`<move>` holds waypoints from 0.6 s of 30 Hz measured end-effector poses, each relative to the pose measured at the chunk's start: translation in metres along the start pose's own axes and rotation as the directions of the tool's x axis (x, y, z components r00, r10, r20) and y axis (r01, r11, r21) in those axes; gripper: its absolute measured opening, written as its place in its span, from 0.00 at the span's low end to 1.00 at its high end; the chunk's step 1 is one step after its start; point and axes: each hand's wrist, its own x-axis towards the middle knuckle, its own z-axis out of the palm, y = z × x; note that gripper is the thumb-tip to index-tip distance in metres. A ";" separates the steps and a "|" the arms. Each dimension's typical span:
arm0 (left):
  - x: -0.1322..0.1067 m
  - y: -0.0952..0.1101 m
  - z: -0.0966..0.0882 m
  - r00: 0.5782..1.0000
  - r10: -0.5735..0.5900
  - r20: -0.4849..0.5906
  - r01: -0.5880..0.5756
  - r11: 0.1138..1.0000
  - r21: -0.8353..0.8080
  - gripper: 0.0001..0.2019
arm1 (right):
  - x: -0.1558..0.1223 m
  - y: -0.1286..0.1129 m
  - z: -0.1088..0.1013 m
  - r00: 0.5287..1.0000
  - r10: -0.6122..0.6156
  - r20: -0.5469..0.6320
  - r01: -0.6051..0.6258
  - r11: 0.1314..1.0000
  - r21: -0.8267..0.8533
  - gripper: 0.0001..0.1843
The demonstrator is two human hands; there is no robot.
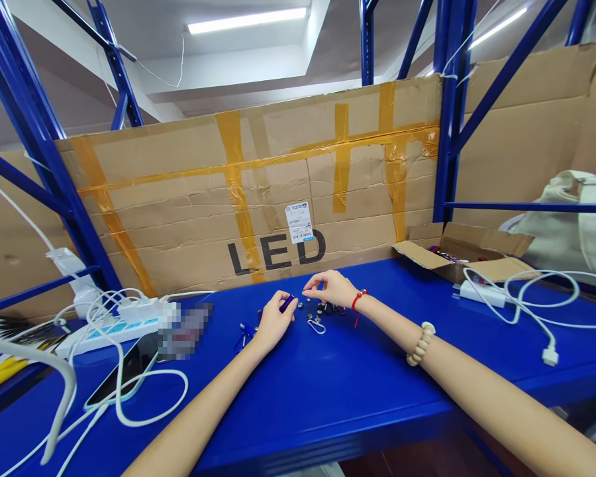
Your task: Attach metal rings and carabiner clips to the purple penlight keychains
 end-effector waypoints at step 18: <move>0.000 0.007 -0.004 0.990 0.102 -0.100 -0.089 0.989 0.122 0.06 | -0.003 0.003 0.009 0.953 -0.219 0.210 0.274 0.918 -0.285 0.11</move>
